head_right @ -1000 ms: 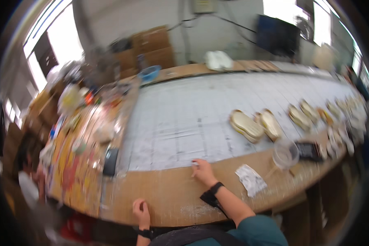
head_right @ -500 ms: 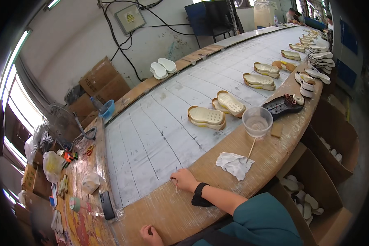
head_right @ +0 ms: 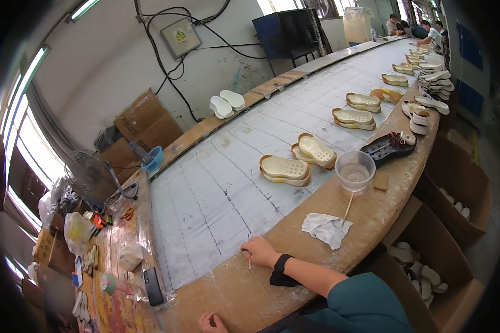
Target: The person assembles white slipper soles by hand at a factory workstation. They pick up a sole, apply a substance to the edges using a small stick, and then press it together with a matching upper part. The person repeats this process for multiple units, stacking the finished pairs on the table.
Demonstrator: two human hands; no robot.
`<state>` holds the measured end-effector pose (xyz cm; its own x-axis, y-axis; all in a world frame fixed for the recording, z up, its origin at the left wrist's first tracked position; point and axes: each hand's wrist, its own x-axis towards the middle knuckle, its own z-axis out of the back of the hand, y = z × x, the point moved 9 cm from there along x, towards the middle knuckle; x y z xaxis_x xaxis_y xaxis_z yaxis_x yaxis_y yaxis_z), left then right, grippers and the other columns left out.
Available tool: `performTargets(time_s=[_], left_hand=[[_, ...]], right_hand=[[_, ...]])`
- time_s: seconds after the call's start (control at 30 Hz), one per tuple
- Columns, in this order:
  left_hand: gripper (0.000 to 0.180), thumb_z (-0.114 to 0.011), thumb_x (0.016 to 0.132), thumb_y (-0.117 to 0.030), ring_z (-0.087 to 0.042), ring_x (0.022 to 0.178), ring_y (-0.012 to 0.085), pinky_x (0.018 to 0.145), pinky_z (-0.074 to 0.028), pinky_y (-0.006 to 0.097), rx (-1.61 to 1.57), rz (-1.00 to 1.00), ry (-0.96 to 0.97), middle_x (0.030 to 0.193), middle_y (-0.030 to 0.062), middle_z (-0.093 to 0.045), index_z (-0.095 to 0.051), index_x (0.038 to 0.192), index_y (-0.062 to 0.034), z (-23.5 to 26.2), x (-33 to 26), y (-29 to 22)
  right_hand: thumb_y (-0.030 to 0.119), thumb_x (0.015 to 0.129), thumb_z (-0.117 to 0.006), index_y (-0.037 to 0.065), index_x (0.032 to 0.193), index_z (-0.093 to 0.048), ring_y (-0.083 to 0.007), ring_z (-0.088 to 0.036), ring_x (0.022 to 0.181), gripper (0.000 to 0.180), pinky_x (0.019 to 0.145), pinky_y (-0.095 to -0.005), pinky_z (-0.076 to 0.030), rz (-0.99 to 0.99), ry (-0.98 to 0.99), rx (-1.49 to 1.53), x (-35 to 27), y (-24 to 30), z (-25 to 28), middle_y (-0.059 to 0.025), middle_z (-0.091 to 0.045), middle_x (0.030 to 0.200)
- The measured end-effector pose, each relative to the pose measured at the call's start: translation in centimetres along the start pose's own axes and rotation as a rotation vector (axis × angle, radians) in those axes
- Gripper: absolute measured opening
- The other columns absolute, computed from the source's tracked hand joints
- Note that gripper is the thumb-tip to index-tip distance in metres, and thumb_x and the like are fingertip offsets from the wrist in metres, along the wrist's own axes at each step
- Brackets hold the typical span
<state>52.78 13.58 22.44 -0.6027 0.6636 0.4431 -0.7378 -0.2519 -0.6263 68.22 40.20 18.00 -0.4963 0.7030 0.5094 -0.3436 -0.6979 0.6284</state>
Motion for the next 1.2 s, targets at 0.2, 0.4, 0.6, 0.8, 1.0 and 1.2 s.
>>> performTargets(time_s=[0.2,0.4,0.6,0.8,1.0,1.2], left_hand=[[0.013,-0.058,0.072,-0.006,-0.052,0.090,0.0303,0.082,-0.040,0.037,-0.021,0.028,-0.001,0.093,0.0167,-0.057,-0.061,0.082,0.0004,0.3,0.0,-1.0],[0.013,-0.058,0.073,-0.007,-0.052,0.090,0.0308,0.083,-0.040,0.037,-0.036,0.002,-0.020,0.093,0.0171,-0.057,-0.060,0.082,0.0014,0.0,-0.4,-0.2],[0.014,-0.058,0.073,-0.008,-0.051,0.091,0.0309,0.083,-0.040,0.038,-0.062,0.016,-0.022,0.094,0.0174,-0.056,-0.060,0.084,0.0015,-0.3,-0.5,0.1],[0.014,-0.058,0.073,-0.008,-0.051,0.090,0.0309,0.083,-0.039,0.038,-0.071,-0.008,-0.025,0.094,0.0172,-0.056,-0.060,0.084,0.0013,-0.6,-0.5,0.4],[0.014,-0.059,0.073,-0.008,-0.051,0.091,0.0306,0.083,-0.039,0.038,-0.041,-0.041,-0.024,0.094,0.0166,-0.056,-0.060,0.084,0.0008,-0.5,-0.6,0.2],[0.015,-0.059,0.073,-0.009,-0.051,0.091,0.0305,0.083,-0.039,0.038,-0.043,-0.020,-0.021,0.094,0.0163,-0.056,-0.060,0.084,0.0004,-0.5,-0.5,0.1]], right_hand=[[0.015,0.073,-0.056,0.008,0.082,-0.062,-0.0273,-0.053,0.070,0.013,0.069,-0.0367,-0.041,0.009,0.015,-0.008,-0.1,-0.1,0.1,-0.0085,-0.059,0.069],[0.016,0.073,-0.056,0.008,0.082,-0.062,-0.0263,-0.054,0.073,0.014,0.071,-0.0362,-0.040,-0.017,0.039,-0.014,-0.2,0.0,0.3,-0.0084,-0.059,0.070],[0.017,0.074,-0.056,0.008,0.083,-0.062,-0.0261,-0.053,0.073,0.014,0.071,-0.0359,-0.040,-0.026,0.043,-0.013,-0.2,-0.2,0.4,-0.0082,-0.059,0.070],[0.015,0.074,-0.053,0.009,0.083,-0.062,-0.0261,-0.052,0.076,0.015,0.074,-0.0352,-0.038,-0.030,0.039,0.004,-0.3,-0.5,0.1,-0.0093,-0.058,0.069],[0.014,0.073,-0.053,0.009,0.083,-0.062,-0.0259,-0.053,0.075,0.015,0.075,-0.0351,-0.038,-0.036,0.047,0.019,-0.3,-0.3,0.4,-0.0093,-0.058,0.069],[0.014,0.072,-0.053,0.008,0.083,-0.062,-0.0263,-0.053,0.076,0.016,0.076,-0.0351,-0.037,-0.041,0.054,0.007,-0.2,-0.6,0.3,-0.0094,-0.059,0.069]])
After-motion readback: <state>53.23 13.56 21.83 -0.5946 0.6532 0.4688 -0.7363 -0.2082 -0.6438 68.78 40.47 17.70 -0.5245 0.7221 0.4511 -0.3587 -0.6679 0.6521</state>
